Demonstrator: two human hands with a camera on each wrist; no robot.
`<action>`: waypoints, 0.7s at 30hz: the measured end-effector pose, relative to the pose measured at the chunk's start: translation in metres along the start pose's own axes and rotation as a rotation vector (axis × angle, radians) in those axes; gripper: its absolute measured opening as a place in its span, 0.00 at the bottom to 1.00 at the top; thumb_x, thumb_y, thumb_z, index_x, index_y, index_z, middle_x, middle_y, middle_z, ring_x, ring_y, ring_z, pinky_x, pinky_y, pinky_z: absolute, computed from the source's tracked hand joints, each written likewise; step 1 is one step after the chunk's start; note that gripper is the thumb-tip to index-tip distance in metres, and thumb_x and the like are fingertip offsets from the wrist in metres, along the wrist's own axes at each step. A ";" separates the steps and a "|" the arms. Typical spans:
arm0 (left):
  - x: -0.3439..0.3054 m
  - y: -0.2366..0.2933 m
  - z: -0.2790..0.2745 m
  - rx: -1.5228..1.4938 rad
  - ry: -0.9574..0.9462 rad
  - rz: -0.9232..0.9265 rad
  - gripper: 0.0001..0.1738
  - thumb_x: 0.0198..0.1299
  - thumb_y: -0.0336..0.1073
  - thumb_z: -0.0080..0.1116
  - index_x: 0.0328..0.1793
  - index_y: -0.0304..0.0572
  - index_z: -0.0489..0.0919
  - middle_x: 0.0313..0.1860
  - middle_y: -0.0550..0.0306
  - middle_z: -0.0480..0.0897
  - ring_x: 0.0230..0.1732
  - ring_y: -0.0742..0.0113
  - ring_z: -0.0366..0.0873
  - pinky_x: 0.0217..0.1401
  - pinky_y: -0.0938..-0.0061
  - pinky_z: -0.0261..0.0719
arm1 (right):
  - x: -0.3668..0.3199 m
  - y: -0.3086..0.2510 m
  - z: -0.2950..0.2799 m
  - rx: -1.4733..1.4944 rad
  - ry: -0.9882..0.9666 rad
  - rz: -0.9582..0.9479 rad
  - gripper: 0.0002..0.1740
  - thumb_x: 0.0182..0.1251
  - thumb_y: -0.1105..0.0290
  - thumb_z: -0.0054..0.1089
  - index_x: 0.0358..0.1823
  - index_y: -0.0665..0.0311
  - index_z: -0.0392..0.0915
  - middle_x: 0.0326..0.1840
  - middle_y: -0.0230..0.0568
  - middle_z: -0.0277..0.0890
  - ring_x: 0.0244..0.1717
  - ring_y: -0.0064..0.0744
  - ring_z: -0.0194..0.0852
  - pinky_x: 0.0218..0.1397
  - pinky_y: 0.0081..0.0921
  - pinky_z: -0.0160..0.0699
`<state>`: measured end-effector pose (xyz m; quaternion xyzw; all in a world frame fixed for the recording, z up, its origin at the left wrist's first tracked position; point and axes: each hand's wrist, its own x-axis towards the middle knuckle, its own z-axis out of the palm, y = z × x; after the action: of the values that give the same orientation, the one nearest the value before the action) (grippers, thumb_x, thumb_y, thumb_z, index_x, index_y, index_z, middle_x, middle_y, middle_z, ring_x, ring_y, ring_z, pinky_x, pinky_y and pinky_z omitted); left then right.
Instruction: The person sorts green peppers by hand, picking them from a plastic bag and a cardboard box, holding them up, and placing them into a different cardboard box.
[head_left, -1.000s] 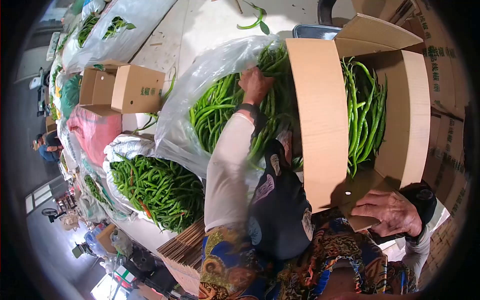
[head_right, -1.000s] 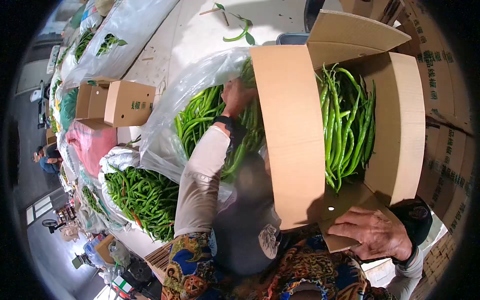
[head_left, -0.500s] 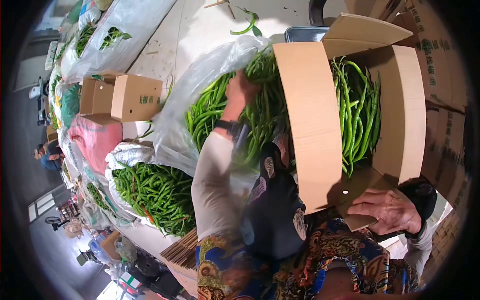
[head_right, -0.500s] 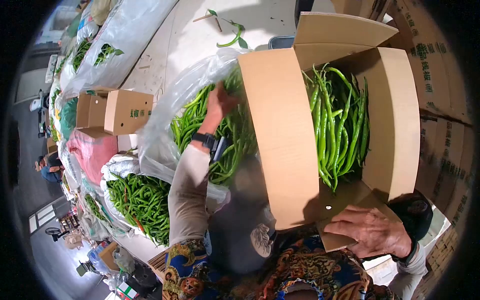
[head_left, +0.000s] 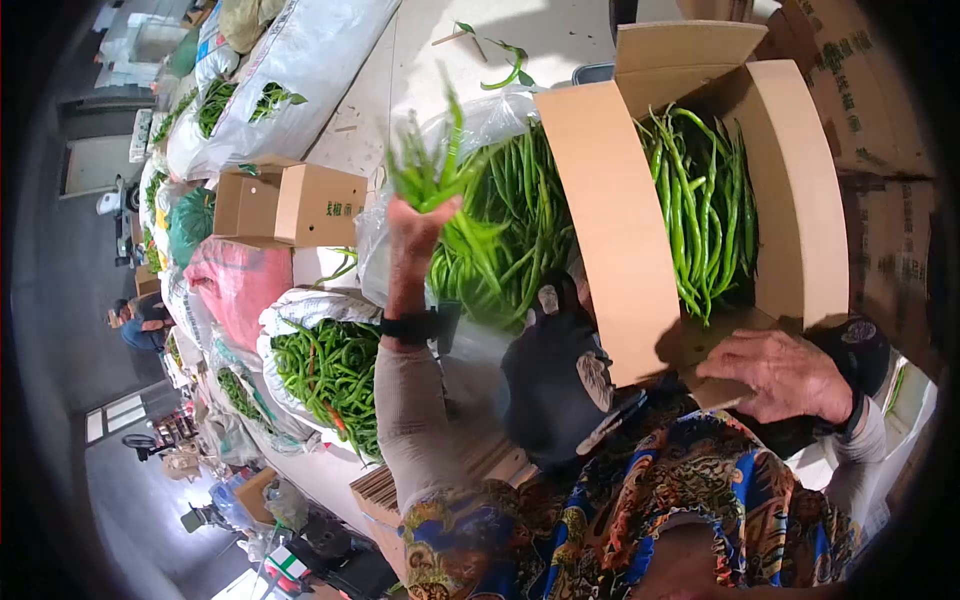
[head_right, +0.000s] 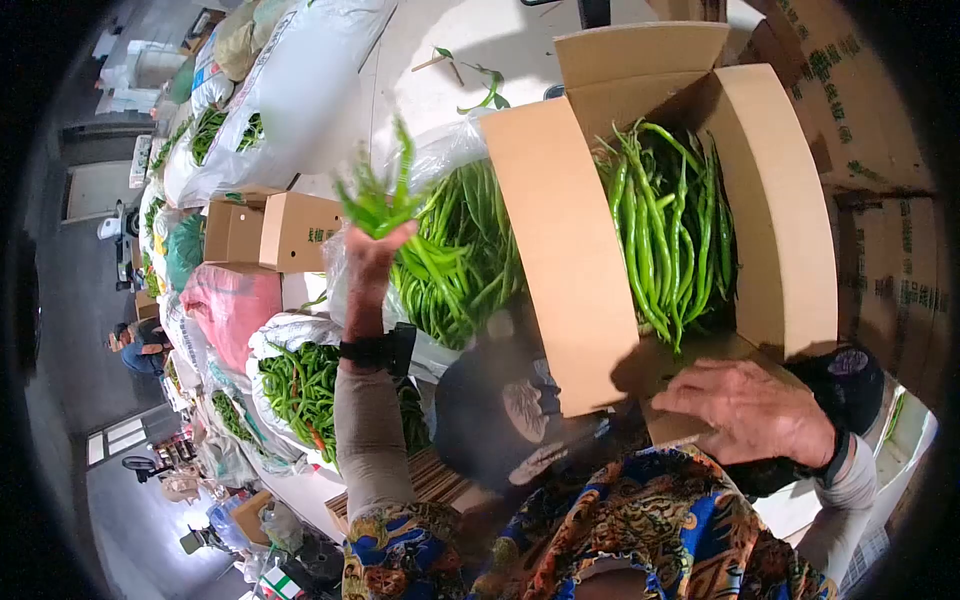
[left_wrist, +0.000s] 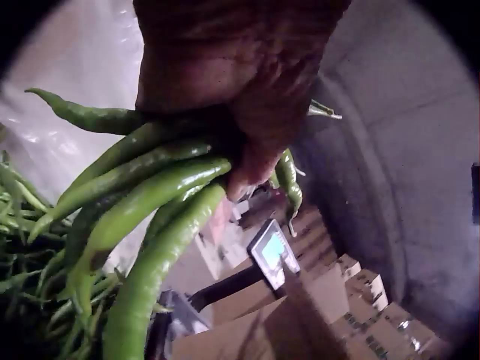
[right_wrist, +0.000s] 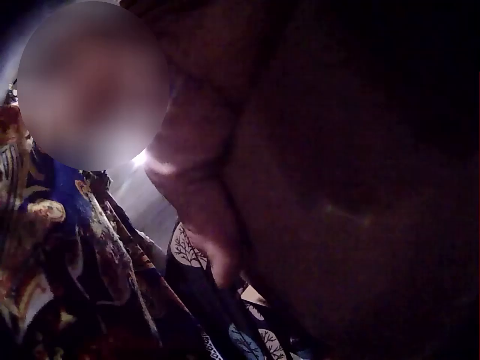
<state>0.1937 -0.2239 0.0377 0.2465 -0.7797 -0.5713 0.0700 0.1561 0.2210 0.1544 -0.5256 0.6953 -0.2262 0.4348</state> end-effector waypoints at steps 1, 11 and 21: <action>-0.010 0.021 -0.002 -0.118 0.059 0.095 0.25 0.44 0.26 0.69 0.52 0.31 0.76 0.44 0.53 0.81 0.39 0.65 0.79 0.46 0.72 0.77 | -0.001 -0.002 -0.001 0.006 0.004 -0.001 0.33 0.44 0.68 0.65 0.57 0.61 0.70 0.46 0.43 0.72 0.49 0.47 0.72 0.51 0.38 0.75; -0.020 0.115 -0.048 -0.608 -0.050 0.201 0.21 0.55 0.25 0.58 0.55 0.32 0.69 0.37 0.50 0.78 0.40 0.58 0.78 0.53 0.62 0.78 | -0.017 -0.013 -0.001 -0.076 0.097 0.036 0.33 0.52 0.62 0.67 0.60 0.64 0.69 0.47 0.49 0.72 0.52 0.52 0.70 0.57 0.41 0.70; -0.048 0.216 0.053 -0.655 -0.430 0.149 0.24 0.52 0.26 0.62 0.57 0.36 0.70 0.39 0.49 0.77 0.43 0.56 0.78 0.54 0.56 0.78 | -0.041 -0.021 -0.062 0.639 0.704 0.050 0.31 0.62 0.58 0.61 0.60 0.73 0.69 0.51 0.47 0.74 0.56 0.33 0.71 0.61 0.31 0.69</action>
<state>0.1486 -0.1078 0.2285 0.0284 -0.5689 -0.8217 0.0213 0.1177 0.2427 0.2177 -0.2400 0.7085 -0.5825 0.3179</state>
